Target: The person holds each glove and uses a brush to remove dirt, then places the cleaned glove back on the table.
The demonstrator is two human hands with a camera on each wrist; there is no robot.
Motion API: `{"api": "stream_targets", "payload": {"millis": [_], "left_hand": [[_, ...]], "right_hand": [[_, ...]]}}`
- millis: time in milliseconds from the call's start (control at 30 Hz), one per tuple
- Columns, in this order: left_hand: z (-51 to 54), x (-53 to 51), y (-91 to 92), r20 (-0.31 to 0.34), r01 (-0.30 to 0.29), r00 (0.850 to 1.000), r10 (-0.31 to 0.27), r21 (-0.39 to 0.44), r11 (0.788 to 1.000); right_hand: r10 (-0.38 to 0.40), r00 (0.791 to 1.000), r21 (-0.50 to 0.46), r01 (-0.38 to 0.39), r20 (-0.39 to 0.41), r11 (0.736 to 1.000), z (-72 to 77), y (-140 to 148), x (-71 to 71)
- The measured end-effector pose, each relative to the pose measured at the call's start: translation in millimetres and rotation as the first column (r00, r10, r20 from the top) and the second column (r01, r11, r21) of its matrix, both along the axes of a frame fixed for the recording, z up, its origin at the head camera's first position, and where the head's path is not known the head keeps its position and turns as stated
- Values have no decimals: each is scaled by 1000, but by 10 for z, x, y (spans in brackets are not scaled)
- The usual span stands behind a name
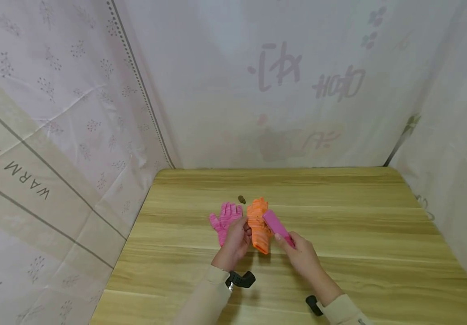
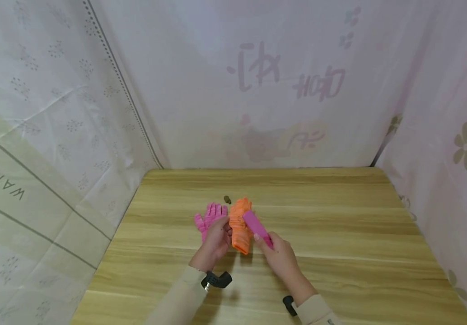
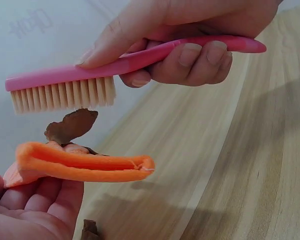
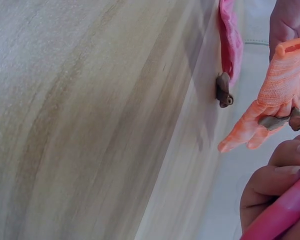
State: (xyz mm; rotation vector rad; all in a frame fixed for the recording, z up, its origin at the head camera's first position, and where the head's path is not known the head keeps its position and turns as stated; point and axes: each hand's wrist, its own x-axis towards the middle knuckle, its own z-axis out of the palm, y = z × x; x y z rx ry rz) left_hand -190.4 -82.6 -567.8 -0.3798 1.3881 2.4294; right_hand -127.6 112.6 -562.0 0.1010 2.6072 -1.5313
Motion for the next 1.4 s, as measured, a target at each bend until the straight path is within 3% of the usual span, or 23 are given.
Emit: {"api": "stream_targets", "payload": {"millis": [300, 567, 933, 1033, 1233, 1400], "left_hand": [[-8, 7, 21, -3, -21, 1000, 22, 20, 1000], [-6, -18, 2, -10, -58, 998, 59, 61, 996], [2, 2, 16, 5, -63, 998, 62, 86, 994], [15, 27, 41, -6, -44, 999, 44, 46, 998], [16, 91, 92, -34, 61, 998, -61, 16, 998], [0, 102, 88, -46, 60, 997, -59, 15, 998]], "right_hand": [[2, 1000, -37, -3, -16, 999, -5, 23, -10], [-56, 998, -9, 56, -22, 998, 8, 69, -24], [-4, 1000, 22, 5, -30, 1000, -64, 51, 1], [4, 999, 37, -3, -36, 999, -68, 37, 1], [31, 998, 54, -28, -55, 998, -44, -9, -9], [32, 999, 116, -28, -38, 993, -27, -22, -6]]}}
